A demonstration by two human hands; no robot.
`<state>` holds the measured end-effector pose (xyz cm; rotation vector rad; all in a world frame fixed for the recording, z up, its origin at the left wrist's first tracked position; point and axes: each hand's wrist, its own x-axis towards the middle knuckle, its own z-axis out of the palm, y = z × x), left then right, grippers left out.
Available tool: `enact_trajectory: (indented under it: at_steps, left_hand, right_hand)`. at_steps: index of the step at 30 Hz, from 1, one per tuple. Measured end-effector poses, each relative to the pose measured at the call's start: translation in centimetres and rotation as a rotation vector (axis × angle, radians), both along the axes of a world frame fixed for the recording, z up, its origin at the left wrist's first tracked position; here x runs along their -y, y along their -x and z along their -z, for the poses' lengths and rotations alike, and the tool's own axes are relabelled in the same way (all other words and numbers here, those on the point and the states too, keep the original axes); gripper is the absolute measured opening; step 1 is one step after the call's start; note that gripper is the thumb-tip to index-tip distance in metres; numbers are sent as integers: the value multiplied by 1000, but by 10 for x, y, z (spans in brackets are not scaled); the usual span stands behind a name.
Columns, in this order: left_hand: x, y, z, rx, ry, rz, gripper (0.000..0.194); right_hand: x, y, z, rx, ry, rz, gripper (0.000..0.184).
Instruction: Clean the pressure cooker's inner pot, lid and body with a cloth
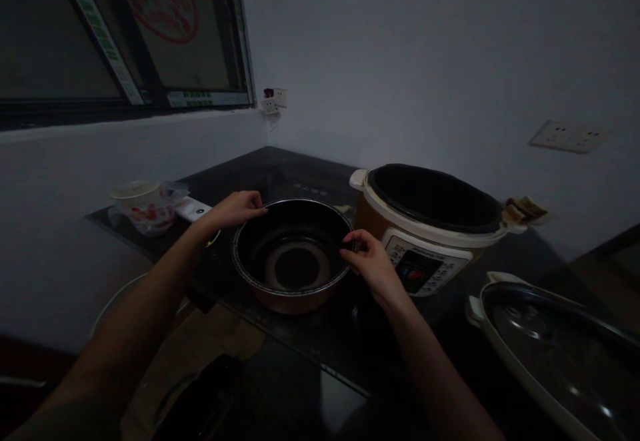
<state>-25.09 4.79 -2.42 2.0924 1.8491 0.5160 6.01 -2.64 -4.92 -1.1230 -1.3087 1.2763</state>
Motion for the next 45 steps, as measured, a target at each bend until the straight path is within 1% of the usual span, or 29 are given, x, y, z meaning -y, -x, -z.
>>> enact_trajectory:
  at_steps: [5,13,16,19,21,22,23,25,26,27,28,29,30,31,32,33,34,35,36,38,40,42,43,45]
  left_hand:
    - [0,0,5,9,15,-1,36]
    - [-3,2,10,-10,3,-46,38]
    - [0,1,12,-46,-17,-64,40]
    - [7,-5,7,-89,-48,-92,41]
    - [17,-14,-3,-158,-106,-135,39]
    - [25,-21,-10,-189,-141,-158,39]
    - [34,-29,-17,-286,-223,-196,38]
    - [57,-46,-30,-313,-314,-202,39]
    - [72,-56,-35,-314,-414,-206,37]
    - [87,-66,-38,-283,-491,-158,35]
    - [104,-76,-39,-206,-526,-87,32]
    - [120,-88,-38,-81,-523,8,27]
    - [136,-100,-34,59,-470,127,22]
    - [151,-113,-29,173,-384,290,19]
    - [162,-126,-21,246,-247,452,19]
    - [171,-141,-10,265,-77,577,20]
    - [175,-155,1,265,84,642,20]
    - [177,-169,15,280,182,643,19]
    - [174,-182,29,301,239,626,21]
    - [163,-201,58,366,223,519,23]
    - [150,-212,82,360,165,399,21]
    - [140,-214,99,326,135,322,20]
    - [137,-214,103,303,131,301,20]
    - [134,-214,107,245,132,279,23]
  right_hand:
    - [-1,-1,5,-8,3,-10,27]
    - [-2,-2,13,10,-25,-21,26]
    - [0,-2,19,17,-67,-23,26]
    - [3,-3,23,30,-134,3,25]
    - [7,-6,24,81,-173,18,28]
    - [11,-9,23,115,-189,19,32]
    - [16,-13,21,146,-201,9,37]
    - [29,-25,17,174,-207,-20,46]
    - [37,-33,15,170,-206,-27,46]
    - [46,-41,13,161,-204,-21,43]
    - [57,-50,13,151,-203,11,37]
    - [68,-59,15,141,-203,70,30]
    - [79,-68,18,137,-199,147,24]
    - [90,-77,23,138,-189,239,20]
    - [100,-85,30,143,-168,327,20]
    - [110,-93,39,157,-134,399,21]
    - [120,-100,48,178,-100,454,22]
    - [128,-106,57,209,-69,495,23]
    - [135,-111,66,247,-46,529,25]
    - [146,-121,80,338,-36,578,26]
    - [151,-127,88,431,-53,583,25]
    - [151,-131,91,501,-79,543,23]
    - [149,-131,92,530,-88,516,22]
    - [143,-129,92,591,-93,469,23]
